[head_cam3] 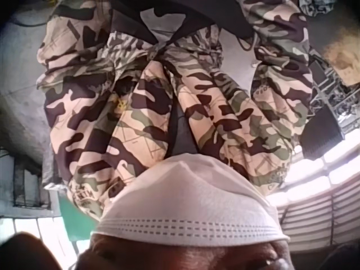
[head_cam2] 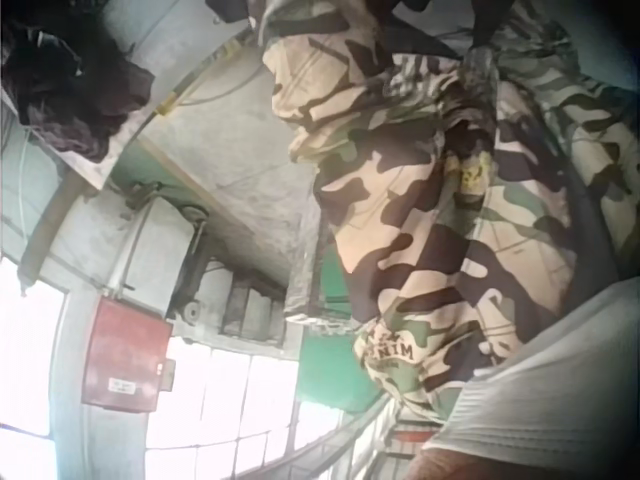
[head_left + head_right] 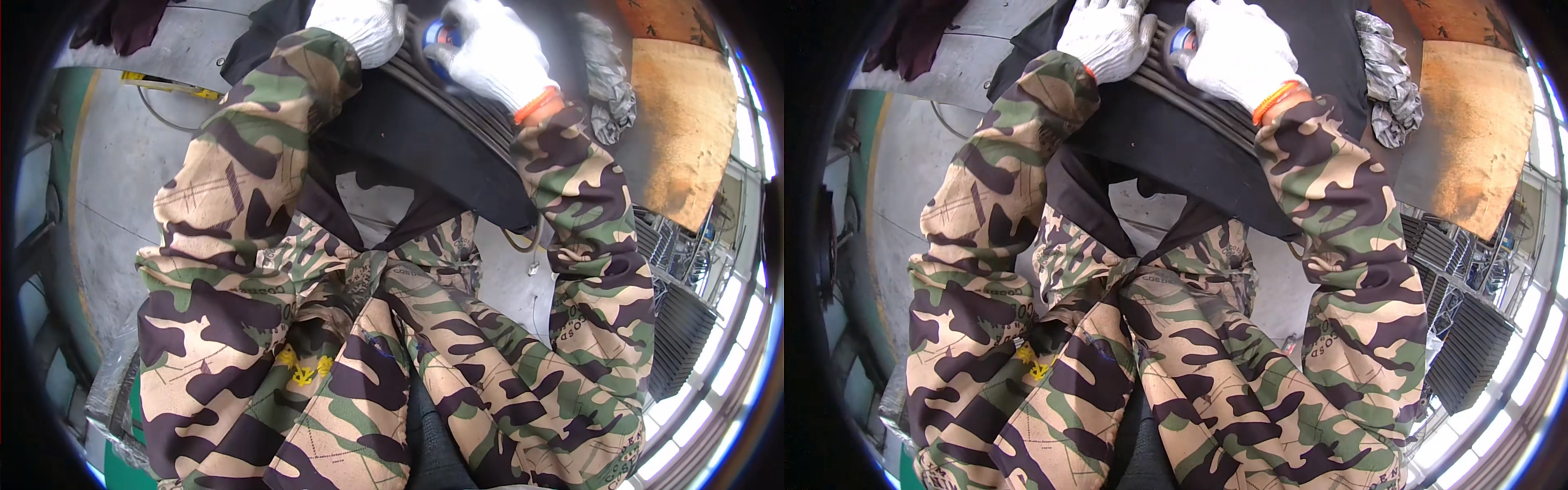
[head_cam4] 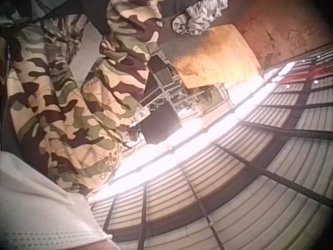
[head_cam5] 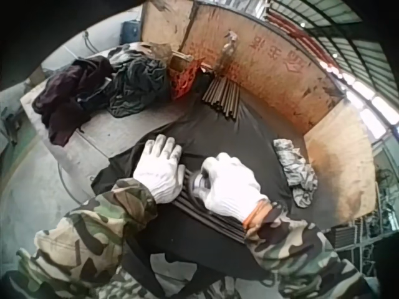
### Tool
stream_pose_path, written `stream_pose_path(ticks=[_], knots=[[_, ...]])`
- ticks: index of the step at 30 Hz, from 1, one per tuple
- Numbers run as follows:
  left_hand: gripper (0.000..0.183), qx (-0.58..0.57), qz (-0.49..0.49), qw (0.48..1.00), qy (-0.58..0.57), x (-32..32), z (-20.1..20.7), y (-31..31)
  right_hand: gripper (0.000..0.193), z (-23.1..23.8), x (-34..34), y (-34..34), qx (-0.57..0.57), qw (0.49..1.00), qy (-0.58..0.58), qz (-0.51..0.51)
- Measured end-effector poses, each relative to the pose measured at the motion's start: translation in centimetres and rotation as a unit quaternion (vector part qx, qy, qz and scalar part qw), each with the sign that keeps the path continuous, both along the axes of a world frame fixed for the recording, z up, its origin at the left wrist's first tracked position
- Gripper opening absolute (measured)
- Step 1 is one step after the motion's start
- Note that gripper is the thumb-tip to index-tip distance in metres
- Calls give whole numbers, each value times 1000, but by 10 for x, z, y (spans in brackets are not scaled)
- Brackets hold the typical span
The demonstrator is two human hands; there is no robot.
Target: Sanding a set of curved metal rods using a pneumatic orbital sander on a workbench.
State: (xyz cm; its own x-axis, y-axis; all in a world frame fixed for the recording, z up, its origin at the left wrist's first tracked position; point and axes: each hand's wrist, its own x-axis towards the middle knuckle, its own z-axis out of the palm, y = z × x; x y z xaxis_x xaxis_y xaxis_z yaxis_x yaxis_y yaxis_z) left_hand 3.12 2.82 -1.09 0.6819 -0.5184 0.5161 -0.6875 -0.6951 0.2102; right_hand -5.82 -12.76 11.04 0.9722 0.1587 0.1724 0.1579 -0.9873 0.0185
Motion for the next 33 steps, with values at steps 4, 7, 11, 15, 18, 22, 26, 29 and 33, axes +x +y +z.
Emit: stream_pose_path(ticks=[4, 7, 11, 15, 18, 22, 26, 29, 33], knots=[[56, -2, -4, 1000, 0, -10, 9, 5, 23, 5, -8, -5, 8, 1000, -7, -6], [56, 2, 26, 1000, 13, -1, 11, -2, 21, 5, -12, 2, 0, 999, -32, 26], [59, 26, 65, 997, 31, 14, 8, -19, 18, 8, -17, 9, 7, 999, -38, 30], [59, 33, 75, 996, 19, 23, 5, -26, 18, 7, -19, 7, 11, 999, -29, 19], [59, 23, 63, 998, 22, 19, 14, -26, 19, 5, -15, 3, 2, 1000, -29, 8], [56, -7, 29, 1000, 2, 7, 10, -14, 22, 5, -9, -7, -2, 1000, -20, -11], [56, -22, 22, 999, -8, -3, 7, -4, 23, 7, -9, -11, -3, 1000, -9, -17], [55, -11, 22, 1000, -8, -1, 7, -2, 22, 7, -16, -3, 8, 1000, -15, -1], [54, -3, 26, 999, -27, 11, 9, -10, 20, 8, -19, 5, 16, 1000, -22, 15]])
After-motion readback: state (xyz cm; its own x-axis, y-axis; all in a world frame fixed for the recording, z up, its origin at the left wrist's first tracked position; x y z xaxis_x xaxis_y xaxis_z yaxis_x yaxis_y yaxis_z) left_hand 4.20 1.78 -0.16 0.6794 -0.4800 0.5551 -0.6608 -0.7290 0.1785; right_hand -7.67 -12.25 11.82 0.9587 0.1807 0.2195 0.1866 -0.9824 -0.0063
